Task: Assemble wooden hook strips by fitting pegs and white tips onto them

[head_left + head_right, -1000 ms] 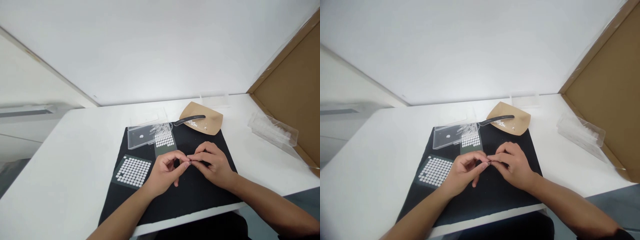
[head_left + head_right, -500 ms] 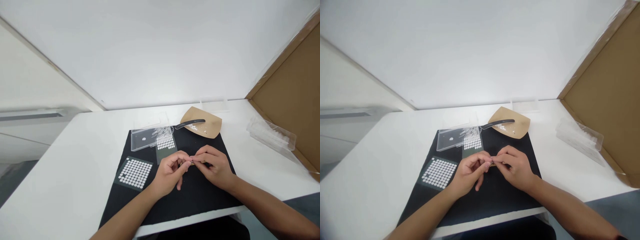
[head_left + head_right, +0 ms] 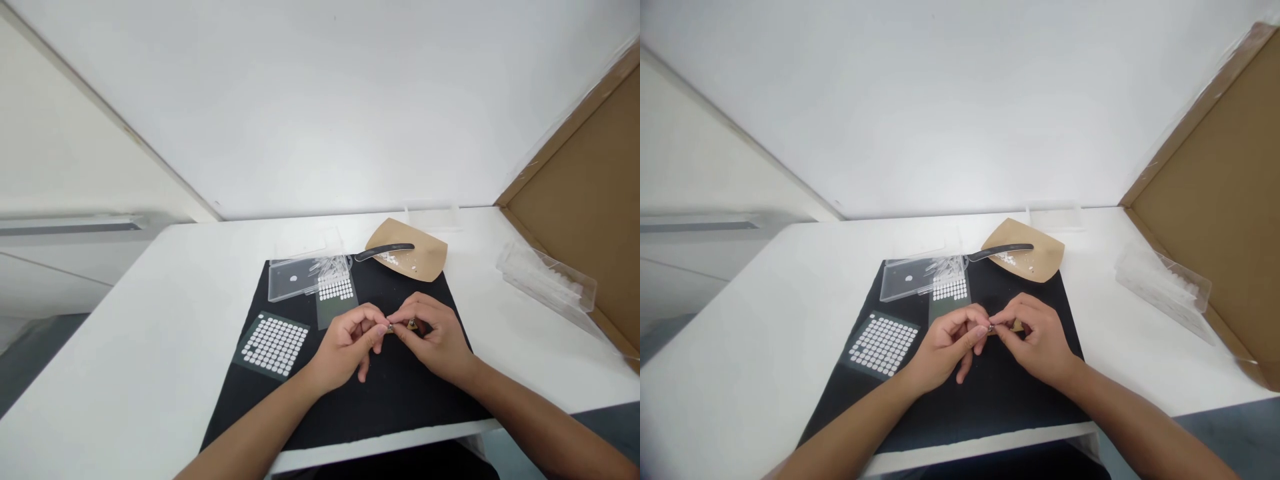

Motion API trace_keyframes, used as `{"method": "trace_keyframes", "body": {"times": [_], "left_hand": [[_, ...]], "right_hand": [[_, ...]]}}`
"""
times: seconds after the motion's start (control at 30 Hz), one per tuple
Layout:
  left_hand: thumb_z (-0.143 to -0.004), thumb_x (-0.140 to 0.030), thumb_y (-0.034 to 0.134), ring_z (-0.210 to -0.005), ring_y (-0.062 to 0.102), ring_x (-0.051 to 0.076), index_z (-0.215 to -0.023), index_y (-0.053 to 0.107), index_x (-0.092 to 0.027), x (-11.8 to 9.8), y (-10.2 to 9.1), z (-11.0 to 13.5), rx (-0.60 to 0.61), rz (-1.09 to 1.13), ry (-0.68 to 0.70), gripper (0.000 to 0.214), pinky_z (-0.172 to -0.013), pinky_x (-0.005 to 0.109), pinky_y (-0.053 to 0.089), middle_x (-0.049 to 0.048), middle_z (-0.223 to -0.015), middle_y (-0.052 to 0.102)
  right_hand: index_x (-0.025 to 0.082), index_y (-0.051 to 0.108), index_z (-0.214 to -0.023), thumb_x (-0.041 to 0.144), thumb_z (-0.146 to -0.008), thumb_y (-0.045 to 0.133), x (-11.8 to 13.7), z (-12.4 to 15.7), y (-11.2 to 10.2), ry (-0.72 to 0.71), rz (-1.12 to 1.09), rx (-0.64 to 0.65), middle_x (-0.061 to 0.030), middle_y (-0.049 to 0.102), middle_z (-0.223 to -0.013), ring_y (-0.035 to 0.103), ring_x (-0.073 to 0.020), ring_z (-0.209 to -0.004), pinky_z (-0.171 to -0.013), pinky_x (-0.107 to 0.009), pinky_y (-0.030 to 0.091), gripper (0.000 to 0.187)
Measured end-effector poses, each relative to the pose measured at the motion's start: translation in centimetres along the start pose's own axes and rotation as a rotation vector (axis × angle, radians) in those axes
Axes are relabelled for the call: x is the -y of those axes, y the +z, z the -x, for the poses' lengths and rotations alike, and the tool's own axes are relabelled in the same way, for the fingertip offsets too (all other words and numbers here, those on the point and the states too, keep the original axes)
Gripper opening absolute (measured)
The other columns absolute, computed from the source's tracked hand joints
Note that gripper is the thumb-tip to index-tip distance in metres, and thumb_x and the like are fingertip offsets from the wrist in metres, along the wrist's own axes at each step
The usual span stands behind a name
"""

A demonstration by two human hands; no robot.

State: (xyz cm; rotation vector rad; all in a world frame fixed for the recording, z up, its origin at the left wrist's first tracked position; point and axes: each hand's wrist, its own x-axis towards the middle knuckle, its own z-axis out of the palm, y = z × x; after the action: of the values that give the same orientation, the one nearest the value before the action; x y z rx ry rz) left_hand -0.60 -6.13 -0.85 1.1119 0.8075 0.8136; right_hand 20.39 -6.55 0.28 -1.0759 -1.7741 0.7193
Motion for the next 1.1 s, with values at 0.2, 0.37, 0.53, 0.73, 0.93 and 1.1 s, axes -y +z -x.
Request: {"method": "trace_keyframes", "body": {"times": [0.2, 0.37, 0.53, 0.73, 0.93, 1.1], "left_hand": [[-0.096, -0.054, 0.075, -0.038, 0.051, 0.003, -0.102, 0.066, -0.015, -0.1, 0.2, 0.0, -0.006, -0.002, -0.001, 0.04, -0.031, 0.013, 0.046, -0.0041, -0.075, 0.059], [-0.097, -0.056, 0.074, -0.036, 0.051, 0.003, -0.102, 0.065, -0.015, -0.2, 0.1, 0.0, -0.04, -0.044, 0.001, 0.043, -0.031, 0.012, 0.043, -0.004, -0.071, 0.062], [-0.097, -0.057, 0.072, -0.036, 0.051, 0.004, -0.104, 0.065, -0.015, 0.0, -0.3, -0.2, -0.158, -0.142, 0.051, 0.043, -0.032, 0.012, 0.043, -0.0041, -0.065, 0.063], [-0.096, -0.049, 0.075, -0.046, 0.058, 0.009, -0.103, 0.07, -0.016, 0.1, -0.8, -0.4, -0.274, -0.311, 0.185, 0.034, -0.035, 0.016, 0.05, -0.0028, -0.065, 0.061], [-0.1, -0.036, 0.07, -0.051, 0.064, 0.008, -0.1, 0.081, -0.019, -3.8, -0.8, -1.9, -0.284, -0.63, 0.409, 0.02, -0.042, 0.02, 0.055, 0.0075, -0.103, 0.076], [-0.104, -0.028, 0.065, -0.074, 0.071, 0.016, -0.109, 0.084, -0.021, -6.9, -1.5, -7.8, -0.282, -1.015, 0.642, 0.02, -0.071, 0.03, 0.061, 0.0074, -0.1, 0.08]], "right_hand": [[0.026, 0.08, -0.097, 0.019, -0.096, 0.074, -0.4, 0.0, 0.0, 0.024, -0.017, 0.02, -0.0007, 0.07, -0.087, 0.06, -0.0129, -0.069, -0.059, -0.027, 0.046, 0.01], [0.027, 0.08, -0.098, 0.021, -0.096, 0.074, -0.8, -0.1, -0.1, 0.033, -0.008, 0.029, -0.0011, 0.07, -0.09, 0.062, -0.0138, -0.073, -0.061, -0.027, 0.048, 0.009], [0.028, 0.081, -0.099, 0.024, -0.097, 0.074, -1.0, -0.4, -0.9, 0.033, 0.018, -0.023, -0.0025, 0.073, -0.092, 0.066, -0.0166, -0.077, -0.06, -0.029, 0.049, 0.008], [0.028, 0.08, -0.096, 0.026, -0.098, 0.074, -1.4, -0.8, -2.0, 0.028, 0.08, -0.13, -0.002, 0.073, -0.09, 0.065, -0.0174, -0.078, -0.062, -0.03, 0.049, 0.007], [0.028, 0.08, -0.095, 0.029, -0.099, 0.074, -1.6, -0.7, -2.6, 0.03, 0.107, -0.163, -0.0012, 0.07, -0.084, 0.062, -0.0171, -0.071, -0.062, -0.032, 0.049, 0.007], [0.027, 0.08, -0.098, 0.032, -0.101, 0.072, -1.8, -0.7, -2.7, 0.001, 0.134, -0.17, -0.0011, 0.064, -0.079, 0.06, -0.018, -0.072, -0.068, -0.034, 0.051, 0.011]]}}
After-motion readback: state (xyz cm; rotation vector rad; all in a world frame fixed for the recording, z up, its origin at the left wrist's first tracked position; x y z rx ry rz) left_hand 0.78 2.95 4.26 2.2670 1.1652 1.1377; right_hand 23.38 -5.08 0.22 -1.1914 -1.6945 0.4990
